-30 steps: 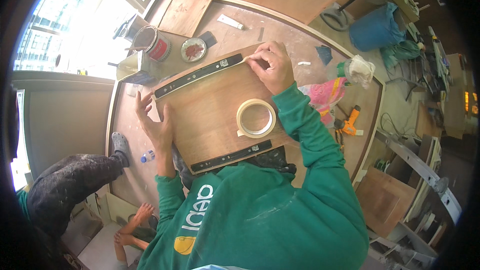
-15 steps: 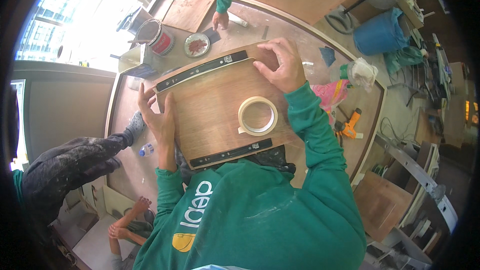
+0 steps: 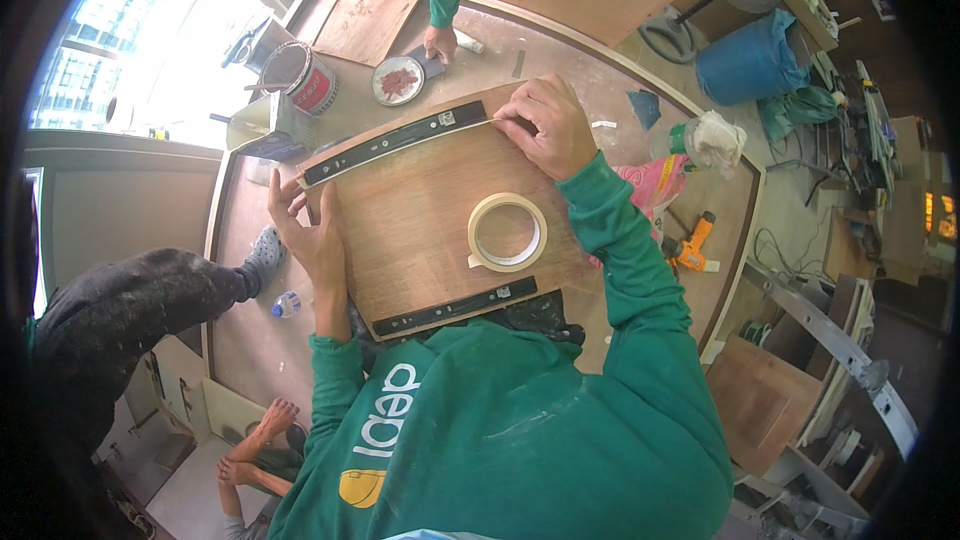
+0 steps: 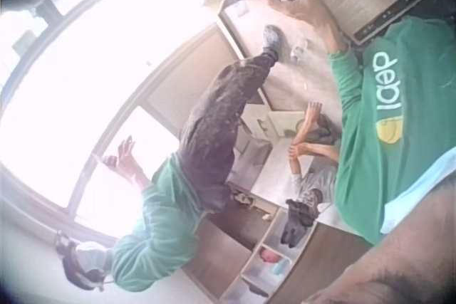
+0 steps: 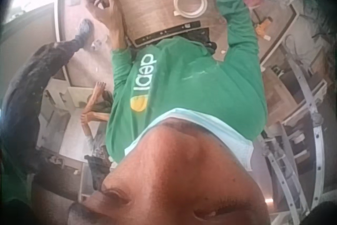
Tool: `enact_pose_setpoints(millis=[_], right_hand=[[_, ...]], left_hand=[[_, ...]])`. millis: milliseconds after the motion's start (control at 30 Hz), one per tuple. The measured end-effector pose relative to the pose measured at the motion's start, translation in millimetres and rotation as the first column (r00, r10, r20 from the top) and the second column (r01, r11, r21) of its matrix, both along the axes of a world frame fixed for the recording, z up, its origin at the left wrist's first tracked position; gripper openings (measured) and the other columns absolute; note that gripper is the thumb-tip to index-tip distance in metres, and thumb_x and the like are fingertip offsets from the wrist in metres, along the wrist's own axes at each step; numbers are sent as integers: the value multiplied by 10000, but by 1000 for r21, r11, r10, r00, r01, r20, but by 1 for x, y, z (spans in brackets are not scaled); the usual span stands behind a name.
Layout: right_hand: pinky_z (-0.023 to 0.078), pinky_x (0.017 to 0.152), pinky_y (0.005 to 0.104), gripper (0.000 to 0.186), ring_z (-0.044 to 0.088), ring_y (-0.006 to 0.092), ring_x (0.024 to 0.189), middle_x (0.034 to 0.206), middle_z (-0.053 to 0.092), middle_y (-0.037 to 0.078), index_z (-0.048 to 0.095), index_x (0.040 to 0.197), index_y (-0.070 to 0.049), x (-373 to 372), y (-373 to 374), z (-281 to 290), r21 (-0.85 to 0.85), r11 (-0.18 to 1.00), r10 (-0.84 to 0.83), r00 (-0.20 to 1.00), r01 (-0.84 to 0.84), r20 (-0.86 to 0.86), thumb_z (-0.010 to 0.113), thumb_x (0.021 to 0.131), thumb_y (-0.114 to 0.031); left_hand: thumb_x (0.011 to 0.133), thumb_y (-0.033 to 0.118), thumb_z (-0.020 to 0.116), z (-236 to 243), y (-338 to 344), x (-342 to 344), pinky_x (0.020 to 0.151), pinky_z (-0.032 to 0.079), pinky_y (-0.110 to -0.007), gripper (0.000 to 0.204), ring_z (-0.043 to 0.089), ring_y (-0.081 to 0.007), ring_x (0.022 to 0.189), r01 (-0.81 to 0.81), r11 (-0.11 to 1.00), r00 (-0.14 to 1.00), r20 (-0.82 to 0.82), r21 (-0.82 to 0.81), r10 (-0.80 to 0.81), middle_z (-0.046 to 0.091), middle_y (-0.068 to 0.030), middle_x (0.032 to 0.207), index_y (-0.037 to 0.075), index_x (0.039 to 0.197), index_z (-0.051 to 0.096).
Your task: The person applies adhesive edge banding to the edges of a wooden board. They use a pencil to mark the edges, then press and smooth the banding along the sides. The person also uses a roll of tape to secure the banding in place.
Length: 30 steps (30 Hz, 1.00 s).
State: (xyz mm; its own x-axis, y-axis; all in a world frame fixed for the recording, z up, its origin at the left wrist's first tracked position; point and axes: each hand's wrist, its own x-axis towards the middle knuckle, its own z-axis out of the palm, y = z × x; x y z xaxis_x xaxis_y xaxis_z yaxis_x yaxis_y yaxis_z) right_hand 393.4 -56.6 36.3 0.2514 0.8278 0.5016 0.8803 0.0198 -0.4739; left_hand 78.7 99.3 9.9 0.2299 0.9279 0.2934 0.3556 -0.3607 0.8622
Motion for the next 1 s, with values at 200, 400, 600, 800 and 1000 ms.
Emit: enact_pose_setpoints(millis=[200, 400, 600, 800, 1000], right_hand=[[511, 840, 414, 119, 606, 288, 942, 911, 659, 54, 792, 886, -77, -2, 4, -1, 18, 999, -33, 999, 33, 1, 871, 798, -75], [517, 826, 413, 122, 611, 286, 942, 919, 671, 62, 796, 894, -66, 0, 6, 2, 2, 1000, -25, 999, 25, 21, 874, 801, -62], [522, 847, 403, 117, 616, 282, 967, 962, 685, 67, 811, 920, -64, -1, 8, 4, -5, 1000, -26, 999, 26, 21, 870, 819, -60], [505, 880, 428, 109, 611, 296, 991, 967, 680, 51, 821, 930, -100, 1, 11, 1, -11, 1000, -19, 999, 19, 30, 861, 829, -111], [504, 876, 428, 119, 611, 291, 984, 973, 673, 43, 821, 946, -108, 1, 13, -6, 34, 999, -13, 999, 12, 32, 857, 832, -101]], left_hand=[[934, 75, 814, -2, 0, 1, 1044, 497, -419, 786, 617, -252, 1217, -5, 1000, 1000, 10, -5, 5, 638, -130, 1302, 8, 1613, 425], [931, 66, 812, -1, 0, 0, 1039, 496, -420, 783, 617, -251, 1217, -2, 1000, 1000, 11, -8, 2, 642, -130, 1298, 9, 1610, 427], [930, 71, 814, 0, -1, 1, 1043, 494, -424, 787, 620, -256, 1220, -13, 1000, 1000, 19, -17, 13, 644, -131, 1304, 15, 1612, 426], [932, 80, 816, -4, 1, -1, 1044, 495, -424, 788, 625, -263, 1226, -8, 1000, 1000, 13, -26, 9, 646, -138, 1319, 17, 1613, 423], [928, 87, 819, -7, 2, -1, 1031, 503, -421, 794, 629, -262, 1220, -5, 1000, 1000, 8, -14, 5, 656, -138, 1312, 16, 1612, 423]])
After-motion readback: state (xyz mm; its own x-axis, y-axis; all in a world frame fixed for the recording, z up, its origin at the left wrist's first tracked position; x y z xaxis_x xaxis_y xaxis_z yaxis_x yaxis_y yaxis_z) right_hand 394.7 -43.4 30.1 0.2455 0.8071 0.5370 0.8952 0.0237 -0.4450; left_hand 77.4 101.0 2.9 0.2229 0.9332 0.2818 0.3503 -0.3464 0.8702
